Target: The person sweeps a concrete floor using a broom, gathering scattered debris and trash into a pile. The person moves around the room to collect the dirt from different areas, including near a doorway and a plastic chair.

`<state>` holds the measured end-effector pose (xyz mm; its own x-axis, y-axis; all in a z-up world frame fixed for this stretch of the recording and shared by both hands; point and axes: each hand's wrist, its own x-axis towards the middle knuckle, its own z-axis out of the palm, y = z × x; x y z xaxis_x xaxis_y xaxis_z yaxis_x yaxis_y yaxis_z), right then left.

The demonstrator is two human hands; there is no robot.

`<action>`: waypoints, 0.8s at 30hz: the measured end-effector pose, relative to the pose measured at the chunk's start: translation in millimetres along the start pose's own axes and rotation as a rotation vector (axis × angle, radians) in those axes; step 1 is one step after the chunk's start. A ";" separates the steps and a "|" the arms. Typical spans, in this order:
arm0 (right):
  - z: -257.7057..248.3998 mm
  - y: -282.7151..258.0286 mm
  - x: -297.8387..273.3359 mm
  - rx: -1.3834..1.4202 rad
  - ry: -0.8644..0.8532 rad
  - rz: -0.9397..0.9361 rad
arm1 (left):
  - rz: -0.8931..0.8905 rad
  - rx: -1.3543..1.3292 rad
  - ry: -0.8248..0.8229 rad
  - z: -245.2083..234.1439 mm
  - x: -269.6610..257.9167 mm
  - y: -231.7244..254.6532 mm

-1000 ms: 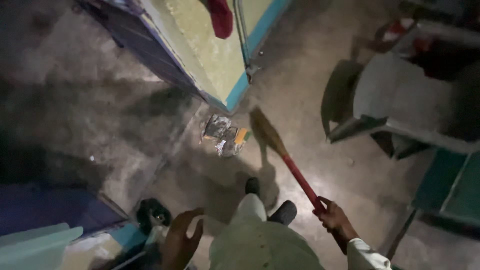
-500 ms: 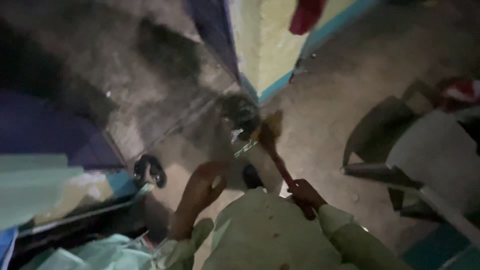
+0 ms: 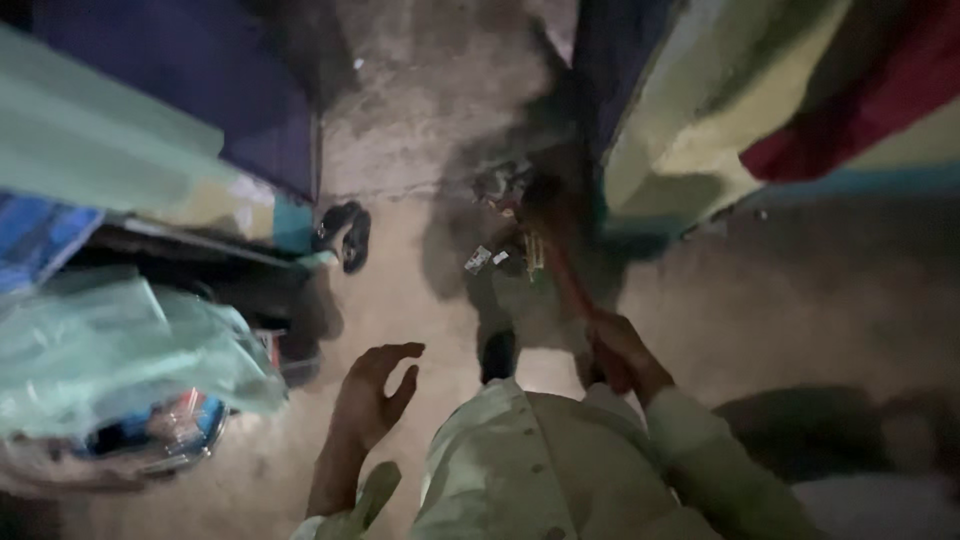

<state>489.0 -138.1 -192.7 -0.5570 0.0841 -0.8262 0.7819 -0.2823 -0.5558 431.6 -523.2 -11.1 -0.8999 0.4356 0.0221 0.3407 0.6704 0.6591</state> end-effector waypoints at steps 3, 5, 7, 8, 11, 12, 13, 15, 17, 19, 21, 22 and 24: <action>-46.7 9.6 -11.0 -0.363 -0.105 -0.051 | -0.151 -0.034 0.124 46.1 -29.5 38.1; -79.6 5.4 -35.4 -0.482 -0.142 0.007 | -0.215 -0.059 0.144 72.0 -43.8 61.5; -105.4 -1.6 -63.5 -0.576 -0.169 0.075 | -0.267 -0.091 0.103 102.1 -54.0 93.3; -117.2 -3.5 -76.6 -0.609 -0.179 0.096 | -0.287 -0.106 0.088 111.9 -58.8 107.1; -145.7 -11.8 -67.2 -0.955 -0.291 0.074 | -0.328 -0.145 0.096 134.8 -68.8 139.6; -150.2 -11.0 -51.8 -1.079 -0.354 -0.004 | -0.328 -0.150 0.119 138.5 -72.2 147.6; -154.0 -9.1 -33.2 -1.148 -0.448 -0.171 | -0.329 -0.153 0.137 140.5 -75.4 155.6; -147.0 -2.3 6.6 -1.243 -0.626 -0.630 | -0.374 -0.158 0.146 139.6 -89.2 168.4; -139.1 -1.3 29.9 -1.366 -0.632 -0.573 | -0.423 -0.148 0.201 142.6 -104.5 173.7; -125.2 3.0 44.3 -1.560 -0.520 -0.031 | -0.471 -0.114 0.290 147.7 -126.6 177.8; -136.0 7.3 62.7 -1.279 -0.557 -0.033 | -0.569 -0.095 0.384 157.8 -155.2 184.8; -141.7 8.7 80.9 -1.243 -0.518 -0.034 | -0.617 -0.086 0.428 163.2 -171.3 188.0; -156.3 0.0 110.0 -1.193 -0.436 -0.026 | -0.705 -0.104 0.422 176.2 -198.1 194.3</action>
<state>471.5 20.5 -297.9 -0.4444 -0.3076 -0.8414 0.4084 0.7664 -0.4958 724.0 -373.4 -19.9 -0.9265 -0.3423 -0.1560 -0.3504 0.6340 0.6894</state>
